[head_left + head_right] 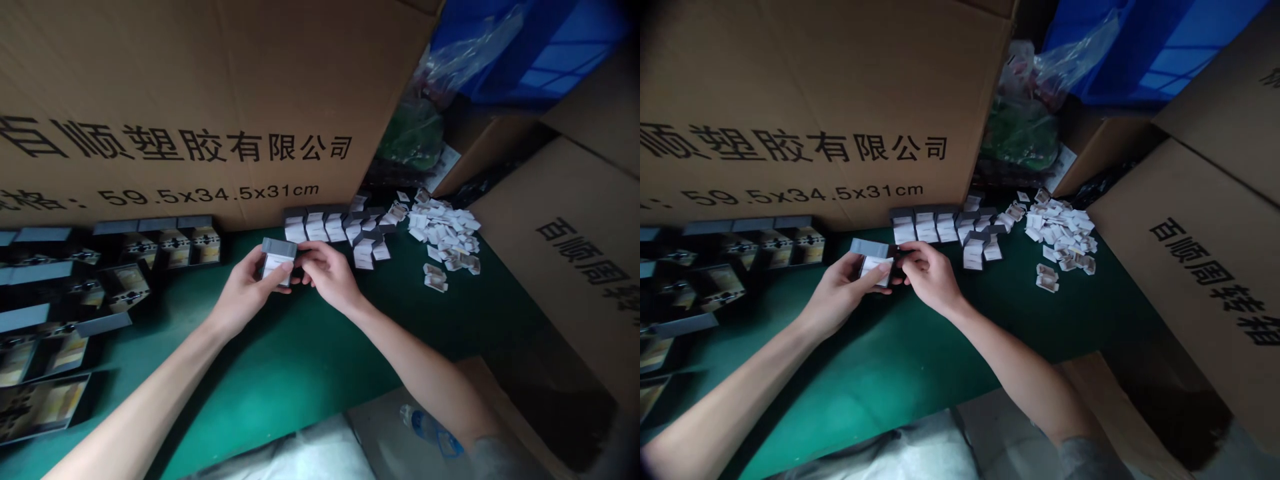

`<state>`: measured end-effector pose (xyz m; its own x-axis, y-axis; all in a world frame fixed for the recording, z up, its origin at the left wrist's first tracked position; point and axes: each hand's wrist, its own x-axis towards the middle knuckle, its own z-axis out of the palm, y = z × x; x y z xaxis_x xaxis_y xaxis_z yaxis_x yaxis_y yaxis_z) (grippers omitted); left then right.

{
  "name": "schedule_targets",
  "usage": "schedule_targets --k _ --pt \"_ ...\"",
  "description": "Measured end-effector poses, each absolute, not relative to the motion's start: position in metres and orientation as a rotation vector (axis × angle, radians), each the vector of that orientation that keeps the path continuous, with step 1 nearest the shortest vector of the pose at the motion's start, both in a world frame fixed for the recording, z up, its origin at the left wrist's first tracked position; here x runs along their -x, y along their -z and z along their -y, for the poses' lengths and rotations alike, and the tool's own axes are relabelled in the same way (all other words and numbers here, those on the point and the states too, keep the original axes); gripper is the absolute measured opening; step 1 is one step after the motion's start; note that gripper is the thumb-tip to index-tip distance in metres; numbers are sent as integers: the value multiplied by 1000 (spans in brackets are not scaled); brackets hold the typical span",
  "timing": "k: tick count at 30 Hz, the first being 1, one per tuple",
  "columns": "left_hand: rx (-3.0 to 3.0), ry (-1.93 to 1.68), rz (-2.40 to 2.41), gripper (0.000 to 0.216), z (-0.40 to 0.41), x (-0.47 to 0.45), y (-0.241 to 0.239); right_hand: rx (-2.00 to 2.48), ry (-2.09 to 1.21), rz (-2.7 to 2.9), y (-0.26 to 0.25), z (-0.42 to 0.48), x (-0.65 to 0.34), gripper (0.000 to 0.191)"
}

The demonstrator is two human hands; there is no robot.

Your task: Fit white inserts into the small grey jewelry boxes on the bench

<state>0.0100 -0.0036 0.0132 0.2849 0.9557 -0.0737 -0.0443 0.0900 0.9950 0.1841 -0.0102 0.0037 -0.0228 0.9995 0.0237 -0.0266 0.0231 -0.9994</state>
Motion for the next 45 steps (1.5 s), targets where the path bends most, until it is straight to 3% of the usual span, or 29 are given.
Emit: schedule_targets --k 12,22,26,30,32,35,45 --pt "-1123 -952 -1092 42 2 -10 -14 1240 -749 1451 -10 18 -182 16" --pt "-1163 -938 -1089 46 2 -12 -19 1232 -126 1462 -31 21 -216 18" --pt "-1192 -910 -1053 49 1 -9 -18 1452 114 1366 -36 19 -267 24" --pt "-1204 -890 -1028 49 1 -8 -17 2039 351 1364 -31 24 -338 31" --pt "-1194 -896 -1028 48 1 -8 -18 2408 367 1365 -25 30 -366 33" --pt "-1158 -905 -1028 45 2 -9 -20 2563 314 1325 -14 39 -385 31" --pt "-1152 -924 -1036 52 2 -9 -21 2427 141 1489 0 32 -393 29"
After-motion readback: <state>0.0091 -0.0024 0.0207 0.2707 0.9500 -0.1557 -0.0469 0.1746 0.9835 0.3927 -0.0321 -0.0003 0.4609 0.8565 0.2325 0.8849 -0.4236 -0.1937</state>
